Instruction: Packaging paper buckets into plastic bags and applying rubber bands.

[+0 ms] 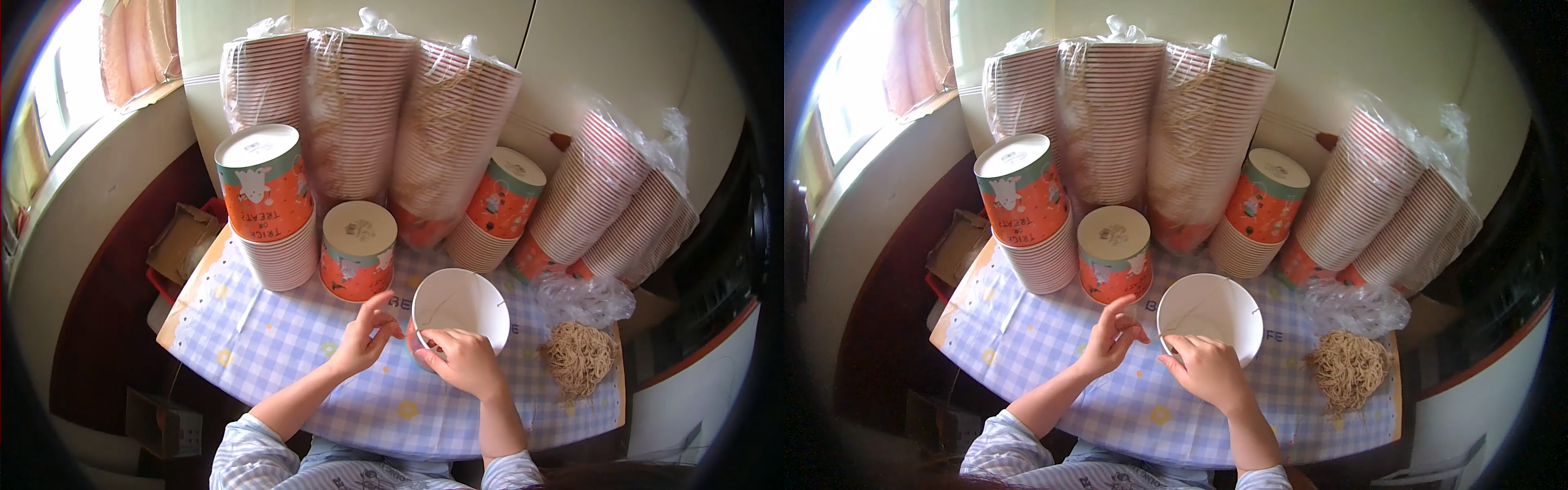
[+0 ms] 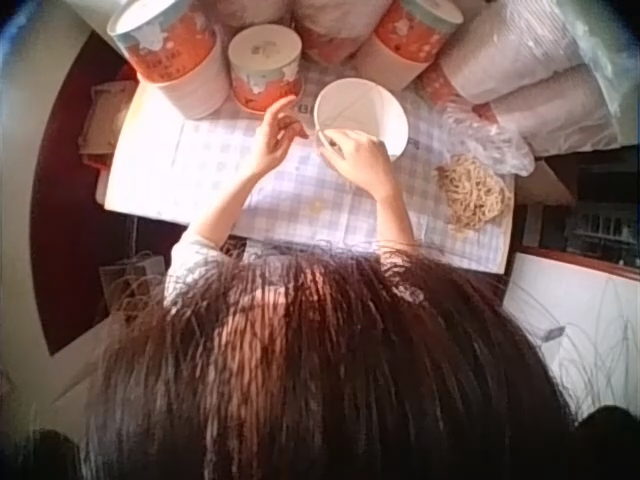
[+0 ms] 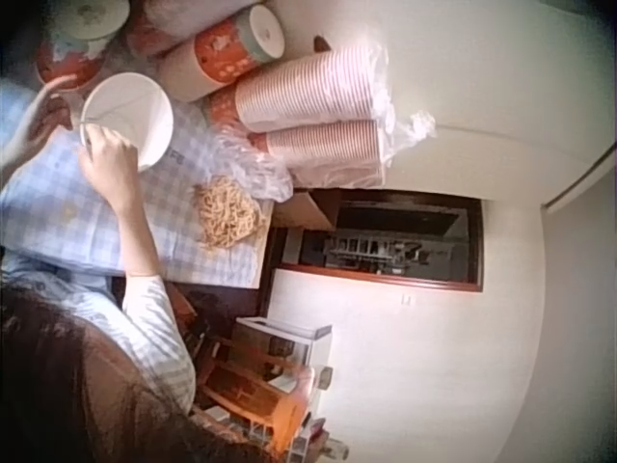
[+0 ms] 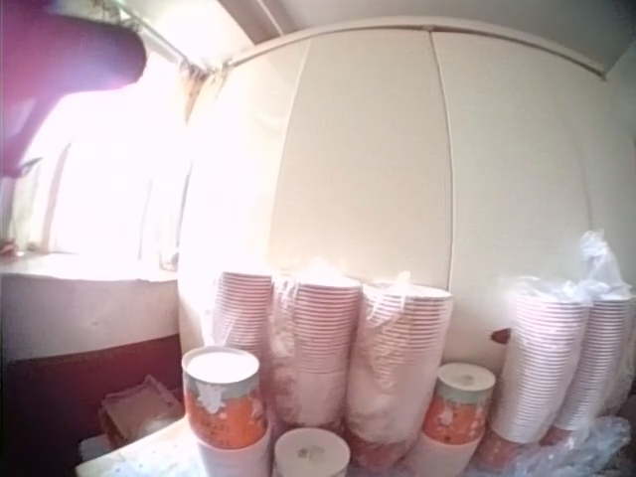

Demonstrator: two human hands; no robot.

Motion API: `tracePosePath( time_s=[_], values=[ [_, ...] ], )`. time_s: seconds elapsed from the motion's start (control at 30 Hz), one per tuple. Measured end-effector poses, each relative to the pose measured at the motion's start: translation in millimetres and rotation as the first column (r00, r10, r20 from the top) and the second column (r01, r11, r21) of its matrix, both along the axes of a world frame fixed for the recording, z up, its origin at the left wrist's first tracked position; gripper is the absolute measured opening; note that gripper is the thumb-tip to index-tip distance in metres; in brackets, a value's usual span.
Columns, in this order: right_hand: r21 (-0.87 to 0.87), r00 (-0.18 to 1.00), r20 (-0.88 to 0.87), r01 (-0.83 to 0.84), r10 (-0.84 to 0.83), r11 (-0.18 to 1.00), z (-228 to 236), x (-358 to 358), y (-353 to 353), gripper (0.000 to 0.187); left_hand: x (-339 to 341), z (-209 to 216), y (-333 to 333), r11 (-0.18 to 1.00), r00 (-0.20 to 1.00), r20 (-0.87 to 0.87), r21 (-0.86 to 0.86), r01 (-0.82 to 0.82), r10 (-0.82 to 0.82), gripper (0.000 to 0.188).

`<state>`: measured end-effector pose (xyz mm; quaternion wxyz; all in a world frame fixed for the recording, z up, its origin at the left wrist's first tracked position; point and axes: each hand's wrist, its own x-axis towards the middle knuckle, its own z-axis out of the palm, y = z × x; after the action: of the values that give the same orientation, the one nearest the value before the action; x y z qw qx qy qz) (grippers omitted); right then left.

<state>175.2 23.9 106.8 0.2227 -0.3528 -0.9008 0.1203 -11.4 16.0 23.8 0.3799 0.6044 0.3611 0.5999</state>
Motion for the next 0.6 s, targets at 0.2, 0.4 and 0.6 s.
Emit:
tracePosePath(
  time_s=[0.2,0.4,0.6],
  values=[
    [-0.021,0.999,0.027,0.043,-0.042,0.999,3,9,2,0.019,-7,-1,10,0.964,0.913,0.312,-0.061,-0.257,0.263,0.038],
    [-0.080,0.998,0.050,0.038,-0.034,0.996,6,12,3,0.018,-12,6,5,0.989,0.925,0.349,-0.064,-0.137,0.151,0.007],
    [-0.102,0.997,0.060,0.044,-0.039,0.994,6,11,3,0.022,0,10,1,0.909,0.845,-0.432,0.394,-0.139,0.316,0.010]
  ],
)
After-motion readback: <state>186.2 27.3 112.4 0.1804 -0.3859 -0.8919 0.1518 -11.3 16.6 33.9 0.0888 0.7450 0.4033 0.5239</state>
